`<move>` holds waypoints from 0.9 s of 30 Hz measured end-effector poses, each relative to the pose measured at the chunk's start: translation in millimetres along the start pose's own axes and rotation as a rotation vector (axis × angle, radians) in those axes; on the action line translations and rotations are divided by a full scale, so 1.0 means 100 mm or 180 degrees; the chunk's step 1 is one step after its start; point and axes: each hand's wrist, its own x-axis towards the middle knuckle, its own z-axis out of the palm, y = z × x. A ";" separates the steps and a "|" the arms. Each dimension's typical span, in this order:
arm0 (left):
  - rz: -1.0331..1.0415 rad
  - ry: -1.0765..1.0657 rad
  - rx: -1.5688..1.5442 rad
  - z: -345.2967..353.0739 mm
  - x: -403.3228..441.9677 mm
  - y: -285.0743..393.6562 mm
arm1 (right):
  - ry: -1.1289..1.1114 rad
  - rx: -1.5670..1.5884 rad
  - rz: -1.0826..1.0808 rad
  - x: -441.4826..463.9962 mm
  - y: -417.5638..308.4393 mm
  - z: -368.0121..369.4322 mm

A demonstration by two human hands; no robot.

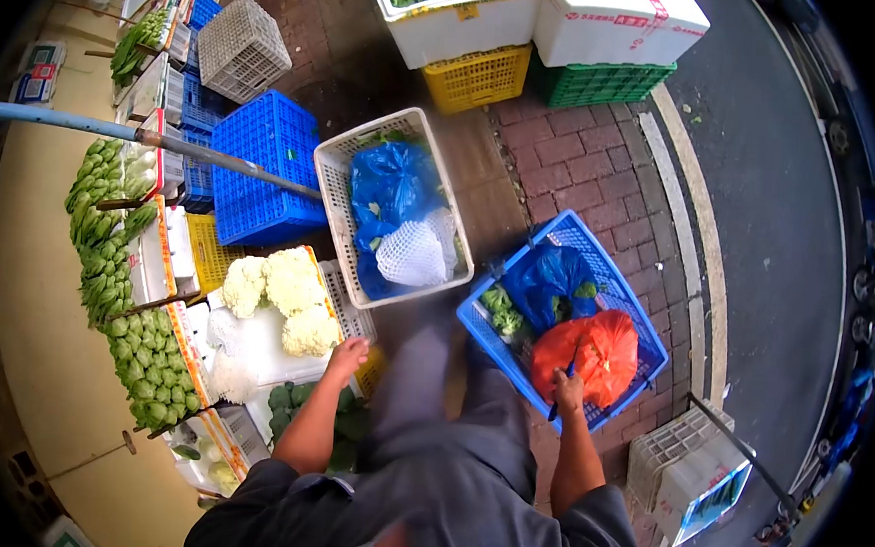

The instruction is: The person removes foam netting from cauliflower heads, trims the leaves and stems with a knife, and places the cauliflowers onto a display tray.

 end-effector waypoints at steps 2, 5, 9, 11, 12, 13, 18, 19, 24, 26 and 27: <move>-0.0286 0.0024 -0.0214 -0.14 -0.05 -0.03 | -0.0113 0.0025 0.0127 0.04 -0.02 0.08; -0.0768 0.0100 -0.0624 -0.36 -0.18 -0.28 | -0.0008 -0.0134 0.0114 -0.10 -0.28 0.24; -0.0940 -0.0205 -0.0940 -0.71 -0.02 -0.53 | 0.0100 -0.0096 -0.0020 -0.08 -0.65 0.51; -0.1043 -0.0140 -0.0837 -0.84 0.07 -0.32 | 0.0178 -0.0145 -0.0128 0.00 -0.88 0.69; -0.0983 0.0072 -0.0782 -0.89 0.05 -0.13 | 0.0172 -0.0262 -0.0151 0.10 -0.87 0.76; -0.0933 0.0052 -0.0971 -0.98 0.08 0.02 | 0.0157 -0.0371 -0.0177 0.17 -0.92 0.83; -0.0539 0.0005 -0.0690 -1.60 0.68 0.79 | 0.0046 -0.0174 -0.0611 -0.02 -1.72 1.56; -0.0380 0.0092 -0.0721 -1.66 0.71 0.96 | -0.0062 -0.0025 -0.0523 -0.09 -1.87 1.68; -0.0207 0.0211 -0.0766 -1.79 0.76 1.50 | -0.0189 0.0027 -0.0498 -0.11 -1.96 1.93; -0.0302 0.0150 -0.0641 -1.74 0.80 1.48 | -0.0235 0.0263 -0.0217 -0.13 -1.93 1.85; -0.0346 0.0119 -0.0614 -1.72 0.79 1.48 | -0.0089 0.0202 -0.0307 -0.02 -1.77 1.80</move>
